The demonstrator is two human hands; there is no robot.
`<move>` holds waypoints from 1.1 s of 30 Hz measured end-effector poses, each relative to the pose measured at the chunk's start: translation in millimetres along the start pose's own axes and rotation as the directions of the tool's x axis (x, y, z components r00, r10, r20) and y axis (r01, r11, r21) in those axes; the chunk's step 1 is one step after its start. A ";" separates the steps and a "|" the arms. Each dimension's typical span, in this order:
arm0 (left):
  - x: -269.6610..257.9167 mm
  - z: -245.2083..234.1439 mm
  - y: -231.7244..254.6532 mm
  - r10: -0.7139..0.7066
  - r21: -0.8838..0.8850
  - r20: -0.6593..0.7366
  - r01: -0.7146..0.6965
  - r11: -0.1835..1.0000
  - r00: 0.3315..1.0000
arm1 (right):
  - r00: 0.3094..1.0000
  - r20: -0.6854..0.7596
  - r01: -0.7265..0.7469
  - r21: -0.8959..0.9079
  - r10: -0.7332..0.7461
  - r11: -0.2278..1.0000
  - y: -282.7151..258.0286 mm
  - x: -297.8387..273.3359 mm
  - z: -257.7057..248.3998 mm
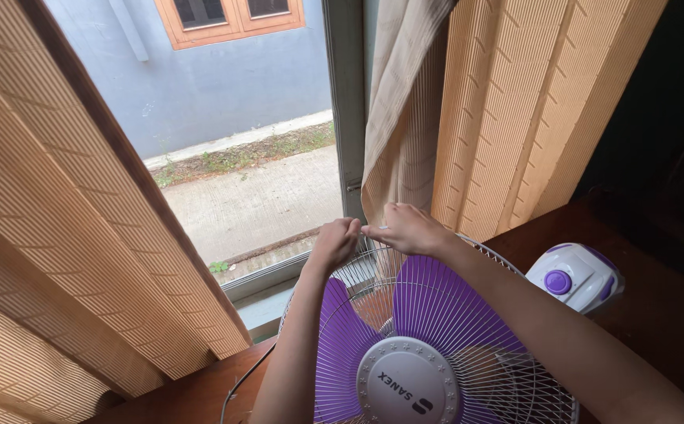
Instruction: The person disassembles a purple table fan by removing the front grille, unscrewing the central hub nut, and detaching the fan blades. The components are placed on a wooden table near a window.
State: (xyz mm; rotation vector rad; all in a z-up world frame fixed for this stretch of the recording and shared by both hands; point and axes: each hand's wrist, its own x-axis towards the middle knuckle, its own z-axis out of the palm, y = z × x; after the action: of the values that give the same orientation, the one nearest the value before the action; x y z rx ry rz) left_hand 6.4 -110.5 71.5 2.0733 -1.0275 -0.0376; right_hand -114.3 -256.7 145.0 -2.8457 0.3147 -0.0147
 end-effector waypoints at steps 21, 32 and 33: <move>16.2 41.2 158.9 0.055 0.280 0.225 -0.119 0.953 0.973 | 0.860 -0.100 -0.404 0.468 0.501 0.786 99.5 -138.9 -20.9; 26.9 79.9 173.8 0.013 0.332 0.302 -0.118 0.936 0.953 | 0.900 -0.191 -0.234 0.548 0.393 0.803 121.3 -142.4 11.9; 29.2 80.8 173.0 0.011 0.330 0.306 -0.117 0.937 0.952 | 0.904 -0.186 -0.222 0.565 0.385 0.794 122.5 -140.3 11.7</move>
State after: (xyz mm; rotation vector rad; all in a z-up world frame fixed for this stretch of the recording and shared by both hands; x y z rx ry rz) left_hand -115.8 -242.5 141.9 2.3999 -1.3681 -0.1524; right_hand -276.9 -338.2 103.0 -2.1995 0.7140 -0.4010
